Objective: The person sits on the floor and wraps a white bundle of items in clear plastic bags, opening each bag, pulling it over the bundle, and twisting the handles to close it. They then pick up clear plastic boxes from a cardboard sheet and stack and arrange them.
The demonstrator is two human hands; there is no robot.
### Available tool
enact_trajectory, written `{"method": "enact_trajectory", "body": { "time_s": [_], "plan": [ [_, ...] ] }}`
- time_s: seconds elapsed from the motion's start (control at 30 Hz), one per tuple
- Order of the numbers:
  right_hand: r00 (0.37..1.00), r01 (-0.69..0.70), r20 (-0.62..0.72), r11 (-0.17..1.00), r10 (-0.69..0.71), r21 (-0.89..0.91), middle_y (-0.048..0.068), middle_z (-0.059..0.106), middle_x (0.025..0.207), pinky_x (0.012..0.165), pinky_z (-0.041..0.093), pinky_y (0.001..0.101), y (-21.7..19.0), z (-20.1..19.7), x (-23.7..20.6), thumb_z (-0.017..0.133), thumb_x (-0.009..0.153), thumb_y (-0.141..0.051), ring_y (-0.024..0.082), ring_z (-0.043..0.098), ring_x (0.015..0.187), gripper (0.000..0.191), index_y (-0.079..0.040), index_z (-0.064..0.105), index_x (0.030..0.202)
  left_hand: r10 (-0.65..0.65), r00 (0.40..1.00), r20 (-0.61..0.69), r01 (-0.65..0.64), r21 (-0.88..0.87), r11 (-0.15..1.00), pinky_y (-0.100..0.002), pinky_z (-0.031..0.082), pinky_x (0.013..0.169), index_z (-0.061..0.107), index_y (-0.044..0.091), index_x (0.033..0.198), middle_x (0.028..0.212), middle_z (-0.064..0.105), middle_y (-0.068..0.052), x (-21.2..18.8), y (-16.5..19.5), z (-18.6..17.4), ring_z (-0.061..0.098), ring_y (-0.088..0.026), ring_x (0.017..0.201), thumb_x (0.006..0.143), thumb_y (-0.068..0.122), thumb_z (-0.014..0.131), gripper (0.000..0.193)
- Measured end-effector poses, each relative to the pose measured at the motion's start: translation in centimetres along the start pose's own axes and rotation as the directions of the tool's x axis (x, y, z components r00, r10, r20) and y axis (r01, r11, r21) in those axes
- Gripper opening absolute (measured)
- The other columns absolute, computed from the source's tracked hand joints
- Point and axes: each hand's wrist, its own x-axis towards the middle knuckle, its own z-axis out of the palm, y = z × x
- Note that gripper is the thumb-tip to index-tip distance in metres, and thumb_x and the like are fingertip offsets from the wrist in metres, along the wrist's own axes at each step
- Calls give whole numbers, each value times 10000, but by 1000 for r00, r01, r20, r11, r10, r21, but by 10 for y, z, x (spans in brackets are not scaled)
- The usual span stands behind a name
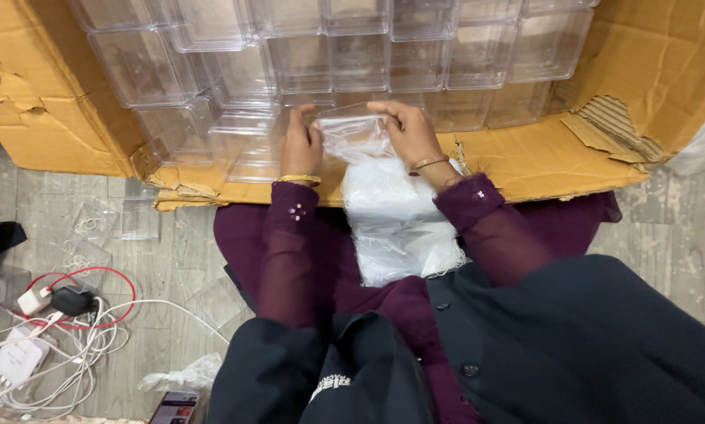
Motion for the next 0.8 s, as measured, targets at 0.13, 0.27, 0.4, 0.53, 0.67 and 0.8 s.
{"method": "enact_trajectory", "body": {
  "time_s": [0.13,0.27,0.4,0.53,0.67,0.8],
  "plan": [
    [994,33,-105,987,-16,160,-3,659,931,649,479,224,10,-9,4,631,979,-56,67,540,734,212,-102,721,1166,-115,980,162,170,-387,906,-270,497,657,707,44,1117,857,681,-6,6,13,13,614,-104,744,1034,99,585,157],
    [973,-65,-115,711,202,700,-38,661,939,748,521,225,36,-36,23,536,964,31,65,590,830,204,-66,702,1033,-10,993,120,82,-614,785,-226,400,594,738,4,1103,849,639,50,27,36,38,513,-65,698,1033,95,614,169],
    [952,-3,-231,761,201,648,-15,684,933,757,510,229,77,-63,36,561,971,9,75,602,829,150,-37,698,1013,-105,965,242,227,-559,797,-255,438,575,731,49,1073,807,663,20,39,51,83,554,-80,650,1004,134,621,155],
    [994,75,-109,893,-29,444,-17,661,962,802,527,243,96,-63,33,658,971,-60,85,606,888,64,-41,638,1028,-66,996,66,74,-130,989,-329,520,621,704,84,1003,797,742,-58,36,50,101,669,-180,670,929,201,666,144],
    [968,-193,-38,828,249,527,-16,718,976,855,520,255,81,-65,26,544,1010,-255,106,631,931,283,-47,736,1013,45,995,90,-48,34,998,-386,511,626,701,79,937,762,714,-126,43,58,100,675,-299,692,986,279,661,210],
    [951,-230,302,814,70,534,-24,763,1099,985,495,221,26,-105,9,554,976,-495,103,667,1084,473,-90,765,1098,110,994,22,-102,-218,971,-352,519,621,678,67,964,741,685,-103,67,100,100,669,-231,632,1011,280,616,227]
  ]
}}
